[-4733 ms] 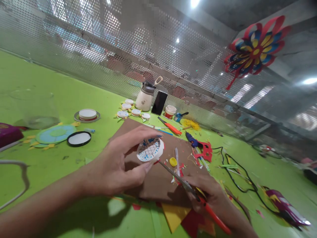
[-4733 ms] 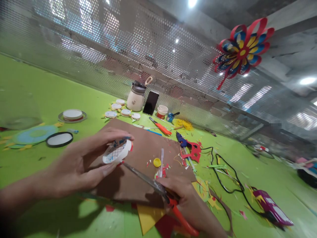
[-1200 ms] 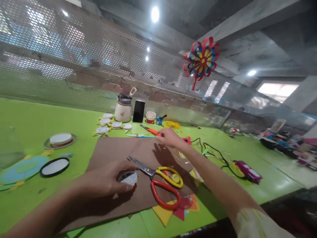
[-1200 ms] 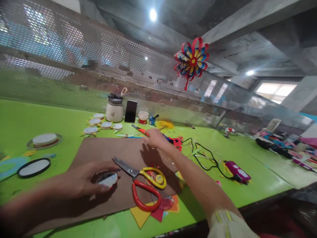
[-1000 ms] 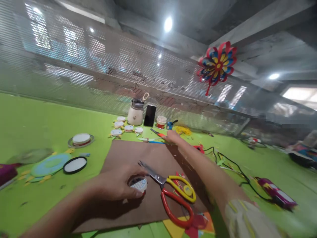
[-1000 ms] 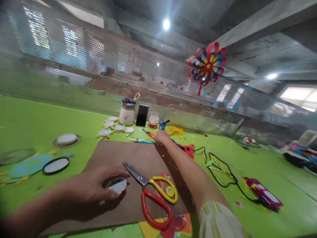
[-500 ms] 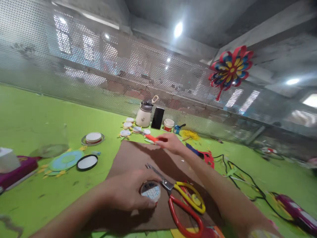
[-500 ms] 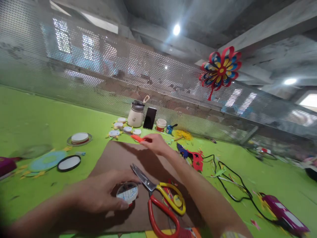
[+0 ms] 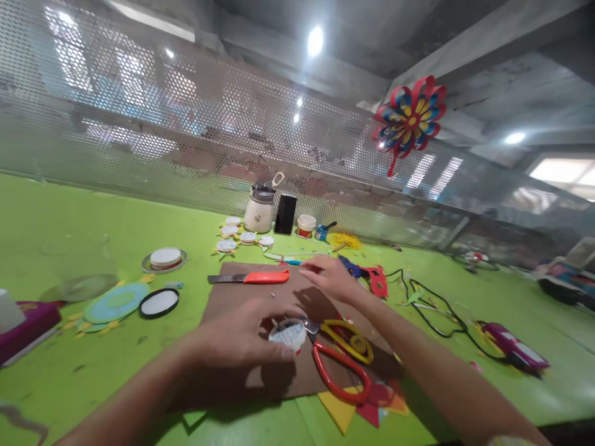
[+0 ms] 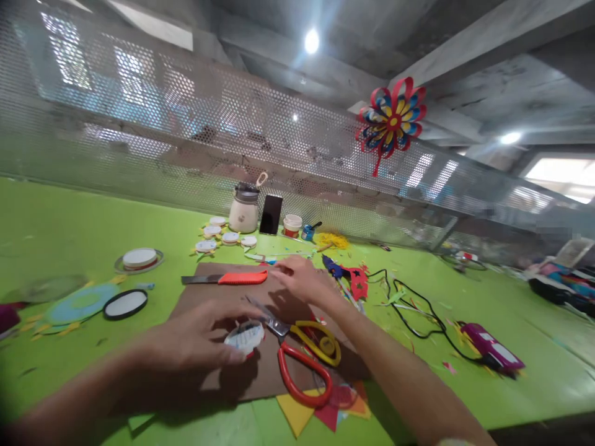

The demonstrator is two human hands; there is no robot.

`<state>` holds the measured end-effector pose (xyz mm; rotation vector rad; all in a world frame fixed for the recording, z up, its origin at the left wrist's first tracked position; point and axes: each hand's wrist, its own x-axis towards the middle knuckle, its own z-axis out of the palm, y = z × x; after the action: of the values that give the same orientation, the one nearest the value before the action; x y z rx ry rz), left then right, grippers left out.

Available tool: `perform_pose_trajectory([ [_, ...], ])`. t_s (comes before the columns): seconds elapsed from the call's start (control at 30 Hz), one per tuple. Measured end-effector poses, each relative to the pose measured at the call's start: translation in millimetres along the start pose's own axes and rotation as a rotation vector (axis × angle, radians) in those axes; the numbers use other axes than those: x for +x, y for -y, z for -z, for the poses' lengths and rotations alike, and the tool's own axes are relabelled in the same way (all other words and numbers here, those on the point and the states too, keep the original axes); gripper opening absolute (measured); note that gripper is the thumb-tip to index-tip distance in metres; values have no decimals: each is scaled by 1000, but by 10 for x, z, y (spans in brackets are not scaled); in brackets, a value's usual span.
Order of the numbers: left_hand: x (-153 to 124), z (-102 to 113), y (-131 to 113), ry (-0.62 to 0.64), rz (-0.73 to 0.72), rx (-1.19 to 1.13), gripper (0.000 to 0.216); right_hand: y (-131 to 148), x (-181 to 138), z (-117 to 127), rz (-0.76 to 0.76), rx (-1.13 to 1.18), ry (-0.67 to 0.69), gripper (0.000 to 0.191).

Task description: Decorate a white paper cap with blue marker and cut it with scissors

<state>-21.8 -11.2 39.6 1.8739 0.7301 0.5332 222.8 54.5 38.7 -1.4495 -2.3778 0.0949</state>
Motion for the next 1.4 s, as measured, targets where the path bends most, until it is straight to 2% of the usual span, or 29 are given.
perform_pose_trajectory([
  [0.07,10,14,-7,-49,9,-101,53,-23,-386,128,-37,10,-8,28],
  [0.17,58,55,5,-189,5,-217,60,36,-929,231,-33,23,107,21],
  [0.27,111,86,33,-302,5,-347,66,185,-1274,244,-15,-13,260,40],
  [0.33,129,86,42,-361,-8,-439,64,282,-1357,214,-28,-66,304,48],
  [0.47,138,50,23,-473,-42,-511,62,355,-1276,115,-89,-133,334,56],
  [0.63,143,24,4,-549,-68,-473,66,274,-1097,21,-188,-39,421,78],
  [0.7,138,31,8,-571,-89,-456,63,240,-1052,-4,-214,-20,403,71],
  [0.83,110,47,20,-604,-123,-411,60,175,-1012,-1,-263,31,336,43],
  [0.97,87,56,13,-632,-122,-343,58,57,-1026,125,-248,156,317,44],
  [1.07,90,54,-11,-636,-127,-369,59,-18,-1023,255,-266,594,240,58],
  [1.13,94,21,-38,-624,-104,-400,60,-21,-1007,324,-275,803,181,57],
  [1.17,94,-9,-53,-617,-78,-410,60,-6,-1000,347,-283,842,159,52],
  [1.23,91,-89,-82,-681,-21,-444,55,50,-1001,364,-326,849,118,38],
  [1.3,90,-171,-102,-715,8,-467,54,125,-1034,336,-305,858,109,33],
  [1.4,95,-250,-122,-751,1,-461,49,225,-1138,226,-166,890,181,40],
])
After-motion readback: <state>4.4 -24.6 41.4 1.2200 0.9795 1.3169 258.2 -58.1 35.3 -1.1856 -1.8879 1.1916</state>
